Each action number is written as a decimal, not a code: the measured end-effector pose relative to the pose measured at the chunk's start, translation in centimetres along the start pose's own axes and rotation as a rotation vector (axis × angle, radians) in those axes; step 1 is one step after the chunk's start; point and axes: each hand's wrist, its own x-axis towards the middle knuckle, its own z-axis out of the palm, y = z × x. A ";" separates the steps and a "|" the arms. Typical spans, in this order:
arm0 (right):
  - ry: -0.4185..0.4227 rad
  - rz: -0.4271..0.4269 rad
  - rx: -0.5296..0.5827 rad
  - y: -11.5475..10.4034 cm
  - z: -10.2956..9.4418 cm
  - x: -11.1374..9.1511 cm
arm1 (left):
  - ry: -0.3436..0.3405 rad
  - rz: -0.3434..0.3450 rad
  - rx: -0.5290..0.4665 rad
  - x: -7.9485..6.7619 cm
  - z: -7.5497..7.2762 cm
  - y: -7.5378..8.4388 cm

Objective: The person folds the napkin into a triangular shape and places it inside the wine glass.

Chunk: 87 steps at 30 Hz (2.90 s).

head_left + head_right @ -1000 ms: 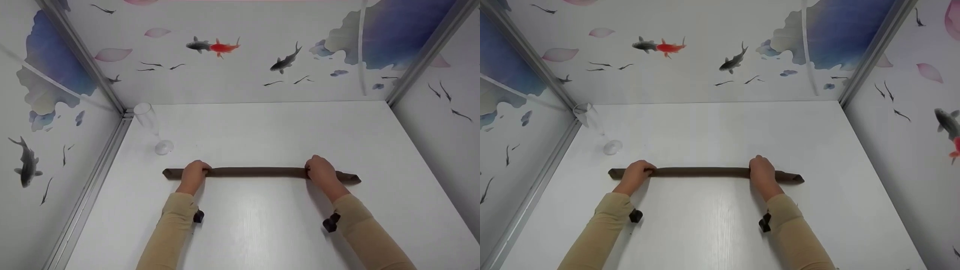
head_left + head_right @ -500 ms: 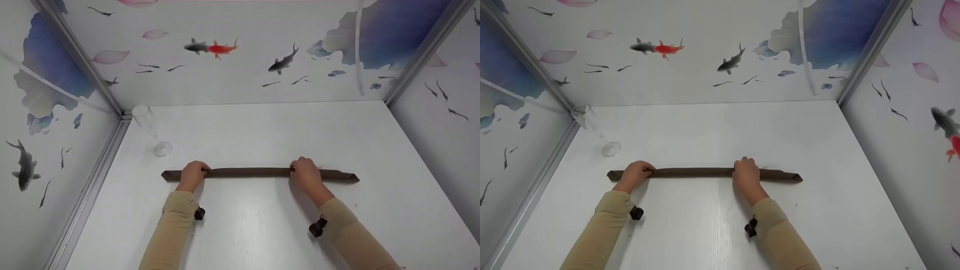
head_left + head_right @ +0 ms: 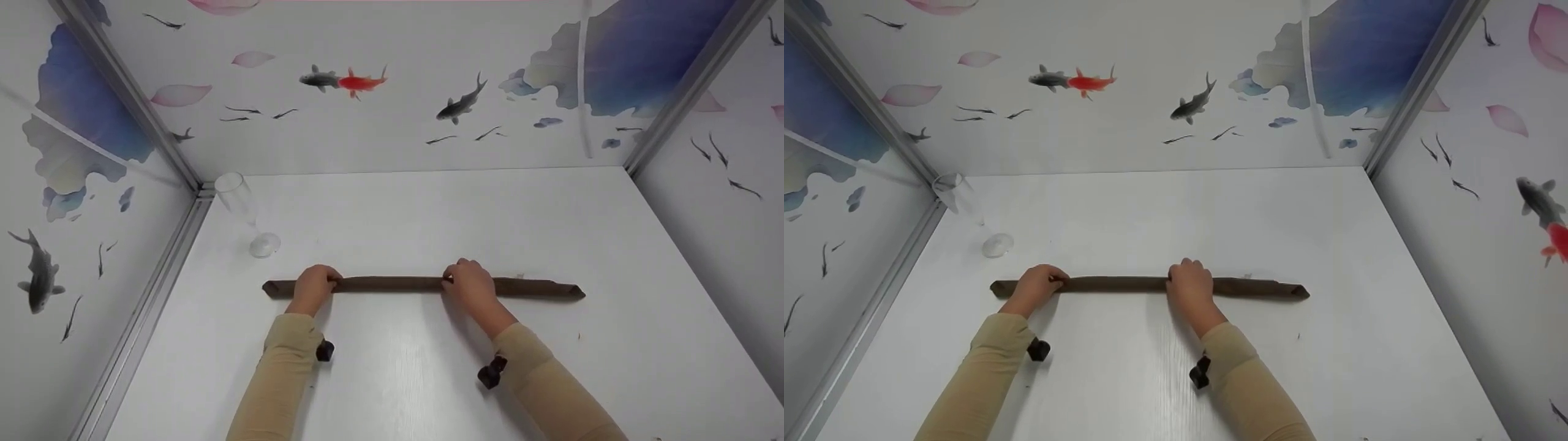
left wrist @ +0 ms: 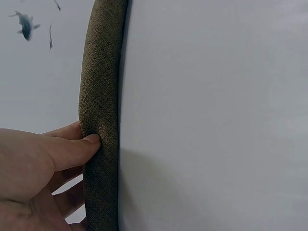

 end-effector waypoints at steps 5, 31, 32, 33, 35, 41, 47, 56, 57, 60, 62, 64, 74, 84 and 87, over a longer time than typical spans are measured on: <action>0.012 -0.028 -0.009 -1.0 0.6 0.4 | 0.007 0.002 0.005 0.0 0.0 0.0; -0.124 -0.042 0.051 -2.1 0.6 2.0 | 0.056 0.063 0.132 -0.3 0.6 1.0; -0.123 -0.043 0.054 -2.1 0.7 2.1 | 0.060 0.064 0.155 -0.4 0.7 1.2; -0.123 -0.044 0.058 -2.0 0.7 2.1 | 0.064 0.065 0.176 -0.5 0.8 1.5; -0.121 -0.044 0.066 -2.0 0.8 2.1 | 0.068 0.070 0.212 -0.6 1.0 2.1; -0.119 -0.038 0.071 -2.1 1.1 2.3 | 0.075 0.086 0.253 -0.6 1.6 3.9; -0.115 -0.030 0.078 -2.1 1.2 2.2 | 0.030 0.109 0.226 -0.6 2.7 5.9; -0.117 -0.017 0.095 -1.9 1.2 2.2 | -0.004 0.146 0.227 0.0 4.6 8.5; -0.115 -0.016 0.095 -1.9 1.2 2.3 | -0.006 0.149 0.230 0.1 4.8 8.8; -0.117 -0.006 0.090 -1.8 1.2 2.3 | -0.002 0.166 0.244 0.4 5.4 9.6; -0.124 0.005 0.086 -1.8 1.2 2.4 | 0.002 0.180 0.255 0.6 5.8 10.1; -0.131 0.014 0.088 -1.9 1.2 2.4 | 0.005 0.193 0.268 0.7 6.1 10.6; -0.104 -0.014 0.117 -2.2 1.3 2.5 | -0.028 0.221 0.305 1.3 6.5 12.8; -0.120 -0.008 0.138 -2.0 1.5 2.6 | -0.117 0.174 0.207 2.1 6.0 13.0; -0.132 -0.004 0.136 -2.1 1.4 2.6 | -0.135 0.171 0.185 2.3 5.9 12.9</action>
